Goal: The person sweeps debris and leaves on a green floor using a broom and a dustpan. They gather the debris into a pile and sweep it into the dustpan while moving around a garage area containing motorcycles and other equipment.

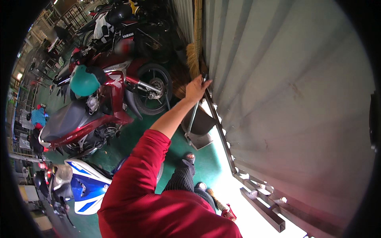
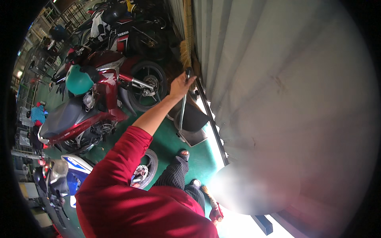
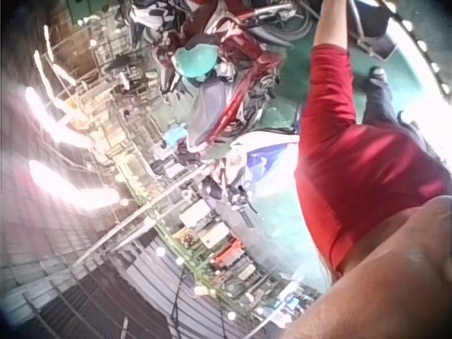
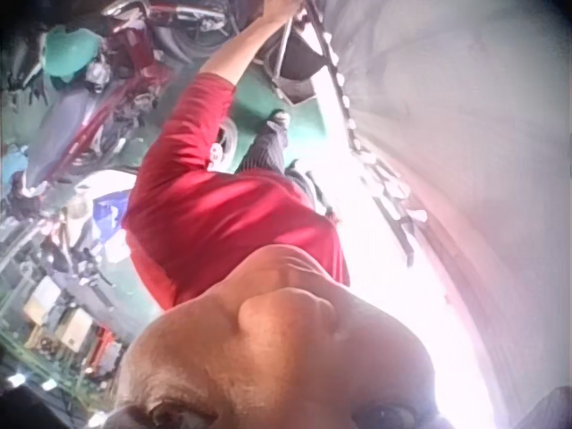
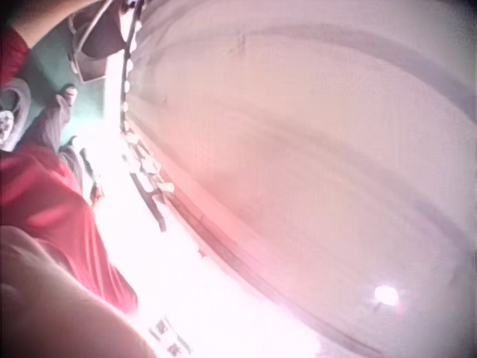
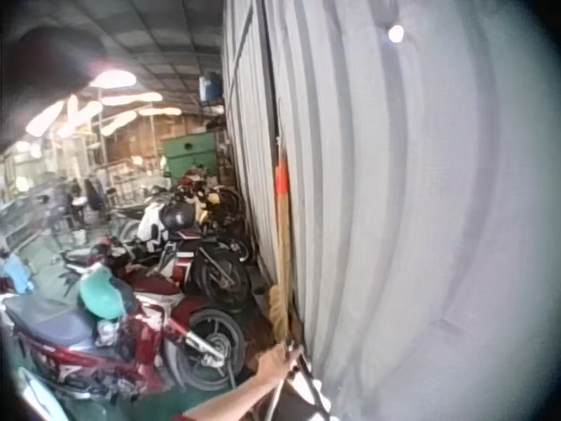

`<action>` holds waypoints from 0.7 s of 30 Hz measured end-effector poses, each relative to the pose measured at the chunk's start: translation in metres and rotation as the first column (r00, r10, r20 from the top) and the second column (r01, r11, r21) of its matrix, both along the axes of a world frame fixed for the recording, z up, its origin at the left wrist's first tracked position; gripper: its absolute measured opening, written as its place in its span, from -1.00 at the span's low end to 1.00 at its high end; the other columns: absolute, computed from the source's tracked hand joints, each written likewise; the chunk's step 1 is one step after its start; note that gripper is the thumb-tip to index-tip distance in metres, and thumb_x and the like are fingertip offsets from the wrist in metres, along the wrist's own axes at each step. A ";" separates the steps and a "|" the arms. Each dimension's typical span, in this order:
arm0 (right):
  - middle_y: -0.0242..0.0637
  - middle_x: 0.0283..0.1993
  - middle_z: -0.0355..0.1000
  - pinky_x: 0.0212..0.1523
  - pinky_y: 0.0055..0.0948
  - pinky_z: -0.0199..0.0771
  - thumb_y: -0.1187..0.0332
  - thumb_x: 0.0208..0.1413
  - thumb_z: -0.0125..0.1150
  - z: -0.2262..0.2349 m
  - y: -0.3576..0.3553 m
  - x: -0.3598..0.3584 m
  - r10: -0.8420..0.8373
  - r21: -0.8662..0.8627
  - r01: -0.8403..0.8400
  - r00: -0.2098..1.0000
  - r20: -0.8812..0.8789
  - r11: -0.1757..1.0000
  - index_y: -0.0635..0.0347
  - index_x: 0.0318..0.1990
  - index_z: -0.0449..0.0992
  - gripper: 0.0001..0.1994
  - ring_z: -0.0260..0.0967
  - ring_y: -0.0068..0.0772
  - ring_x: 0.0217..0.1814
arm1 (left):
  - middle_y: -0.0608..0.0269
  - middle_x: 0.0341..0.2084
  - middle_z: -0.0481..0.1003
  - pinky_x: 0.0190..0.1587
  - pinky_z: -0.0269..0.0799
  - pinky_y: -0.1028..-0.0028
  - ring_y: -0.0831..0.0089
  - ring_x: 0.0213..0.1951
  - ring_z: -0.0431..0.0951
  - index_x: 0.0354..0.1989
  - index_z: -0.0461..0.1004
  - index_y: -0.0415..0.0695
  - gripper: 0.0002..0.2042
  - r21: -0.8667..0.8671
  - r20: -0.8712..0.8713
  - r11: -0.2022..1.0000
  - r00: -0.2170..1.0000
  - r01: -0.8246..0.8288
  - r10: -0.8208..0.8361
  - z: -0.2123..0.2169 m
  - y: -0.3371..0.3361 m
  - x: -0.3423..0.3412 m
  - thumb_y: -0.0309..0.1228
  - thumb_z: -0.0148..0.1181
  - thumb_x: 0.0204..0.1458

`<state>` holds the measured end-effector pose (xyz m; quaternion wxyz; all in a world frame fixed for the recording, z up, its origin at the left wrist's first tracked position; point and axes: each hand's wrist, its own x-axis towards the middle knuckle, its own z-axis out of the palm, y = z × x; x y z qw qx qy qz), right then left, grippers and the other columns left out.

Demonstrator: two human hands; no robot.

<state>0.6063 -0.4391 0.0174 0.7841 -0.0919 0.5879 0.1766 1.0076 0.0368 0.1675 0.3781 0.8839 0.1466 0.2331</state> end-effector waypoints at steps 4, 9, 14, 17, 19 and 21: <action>-0.18 -0.42 0.25 -0.44 -0.45 0.41 0.32 -0.07 0.00 0.006 -0.015 0.010 0.126 0.000 -0.127 0.989 0.075 0.992 0.32 -0.31 0.22 -0.75 0.27 -0.33 -0.47 | 0.04 -0.68 0.39 -0.52 0.28 0.27 0.05 -0.54 0.43 -0.52 0.33 -0.20 -0.63 0.018 0.241 0.996 0.967 -0.083 0.076 0.063 -0.013 -0.049 -0.08 0.08 -0.08; -0.20 -0.44 0.24 -0.45 -0.45 0.40 0.32 -0.07 -0.02 0.016 -0.027 0.010 0.281 0.036 -0.289 0.948 0.151 0.957 0.31 -0.33 0.22 -0.77 0.26 -0.34 -0.49 | 0.20 -0.78 0.32 -0.60 0.28 0.43 0.32 -0.71 0.36 -0.57 0.32 -0.21 -0.72 -0.075 0.547 0.981 0.815 -0.180 0.191 0.149 -0.032 -0.132 -0.24 0.12 -0.06; -0.21 -0.45 0.23 -0.46 -0.46 0.39 0.33 -0.06 -0.04 0.031 -0.031 0.008 0.446 0.049 -0.461 0.876 0.183 0.886 0.29 -0.36 0.21 -0.80 0.25 -0.34 -0.51 | 0.43 -0.84 0.26 -0.68 0.18 0.67 0.71 -0.76 0.26 -0.58 0.28 -0.13 -0.75 -0.317 0.728 0.942 0.609 -0.107 0.314 0.242 -0.052 -0.262 -0.26 0.02 0.04; -0.22 -0.46 0.23 -0.47 -0.46 0.39 0.33 -0.06 -0.06 0.043 -0.026 0.004 0.539 0.057 -0.557 0.821 0.188 0.828 0.28 -0.37 0.21 -0.81 0.24 -0.34 -0.52 | 0.48 -0.87 0.20 -0.73 0.08 0.68 0.74 -0.80 0.17 -0.62 0.22 -0.10 -0.75 -0.229 0.796 0.948 0.519 -0.221 0.312 0.279 -0.067 -0.344 -0.31 -0.03 0.07; -0.22 -0.47 0.23 -0.47 -0.46 0.39 0.33 -0.06 -0.06 0.049 -0.019 0.001 0.600 0.044 -0.617 0.777 0.193 0.785 0.27 -0.38 0.21 -0.82 0.24 -0.35 -0.52 | 0.47 -0.86 0.19 -0.75 0.09 0.67 0.73 -0.81 0.16 -0.59 0.22 -0.11 -0.76 -0.231 0.836 0.959 0.472 -0.161 0.281 0.294 -0.083 -0.396 -0.30 -0.03 0.07; -0.23 -0.47 0.22 -0.48 -0.46 0.38 0.33 -0.06 -0.07 0.055 -0.009 -0.009 0.667 0.034 -0.683 0.721 0.191 0.729 0.27 -0.39 0.21 -0.82 0.24 -0.35 -0.53 | 0.46 -0.80 0.21 -0.77 0.09 0.68 0.73 -0.80 0.17 -0.52 0.23 -0.15 -0.80 -0.208 0.835 0.951 0.464 -0.229 0.294 0.306 -0.098 -0.457 -0.33 -0.03 0.07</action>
